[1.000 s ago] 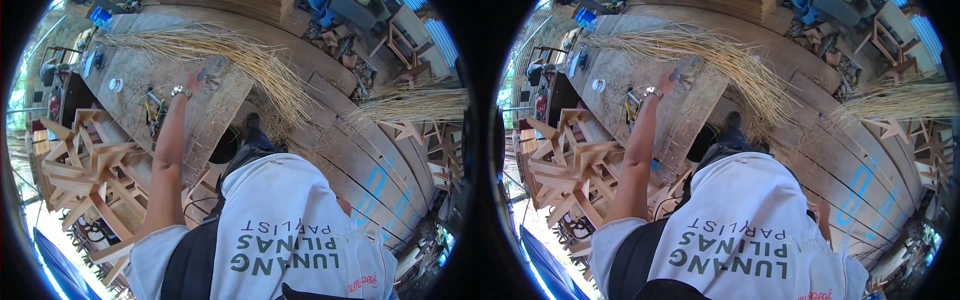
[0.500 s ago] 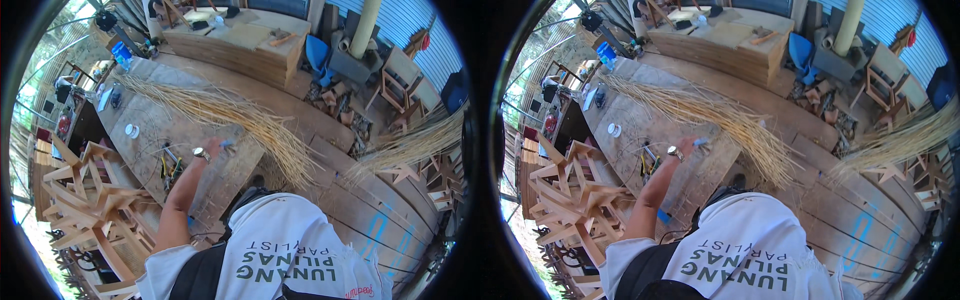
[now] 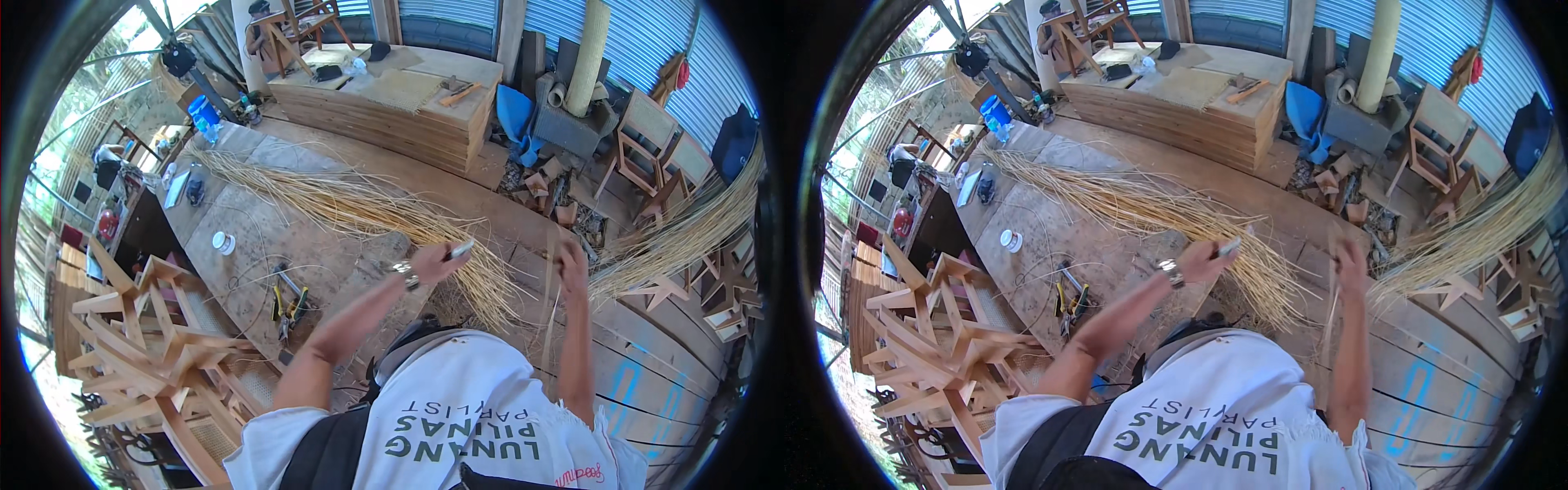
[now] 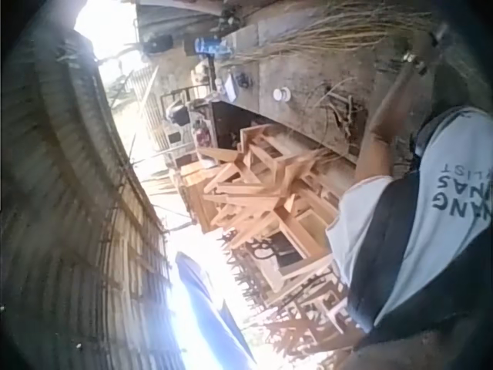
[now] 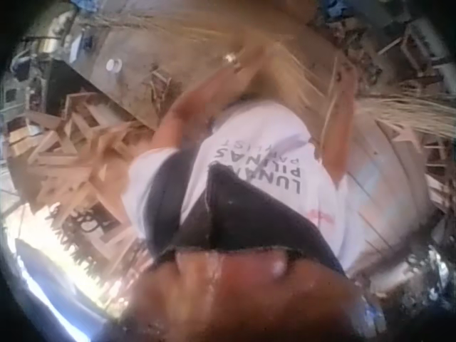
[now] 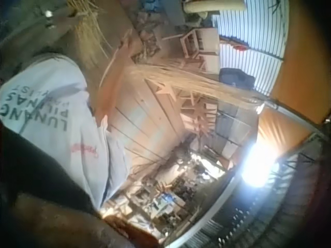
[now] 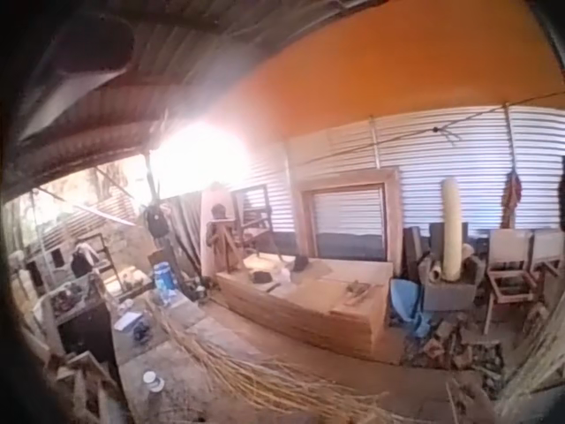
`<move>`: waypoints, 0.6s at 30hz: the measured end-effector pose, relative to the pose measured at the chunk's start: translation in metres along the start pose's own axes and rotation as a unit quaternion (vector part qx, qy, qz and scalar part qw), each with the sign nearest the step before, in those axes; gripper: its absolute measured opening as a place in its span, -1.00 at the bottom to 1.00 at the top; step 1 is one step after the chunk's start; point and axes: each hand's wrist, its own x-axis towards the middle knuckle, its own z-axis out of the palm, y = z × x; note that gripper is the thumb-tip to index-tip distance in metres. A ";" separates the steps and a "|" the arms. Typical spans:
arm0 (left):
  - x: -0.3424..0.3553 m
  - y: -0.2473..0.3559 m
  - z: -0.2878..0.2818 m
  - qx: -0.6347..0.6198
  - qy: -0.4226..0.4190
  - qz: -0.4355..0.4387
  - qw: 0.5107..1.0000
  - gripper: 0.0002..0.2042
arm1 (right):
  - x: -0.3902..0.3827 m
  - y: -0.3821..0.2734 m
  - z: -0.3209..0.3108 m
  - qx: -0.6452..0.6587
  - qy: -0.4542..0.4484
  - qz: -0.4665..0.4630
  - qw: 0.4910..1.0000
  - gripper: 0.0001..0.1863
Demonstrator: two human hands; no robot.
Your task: Measuring and cutting natural fiber strands on a workshop table for furniture upholstery preparation.
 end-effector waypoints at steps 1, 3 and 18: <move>0.008 0.004 0.010 -0.180 -0.012 -0.052 0.982 -0.66 | -0.017 -0.027 0.033 -0.019 -0.083 -0.034 0.996 -0.84; 0.008 0.037 0.016 -0.383 -0.019 0.021 0.923 -0.70 | -0.051 -0.047 0.068 -0.039 -0.148 -0.063 0.986 -0.83; 0.047 -0.015 0.120 -0.428 -0.079 -0.058 0.898 -0.76 | -0.298 0.187 -0.242 -0.493 -0.078 0.228 0.836 -0.81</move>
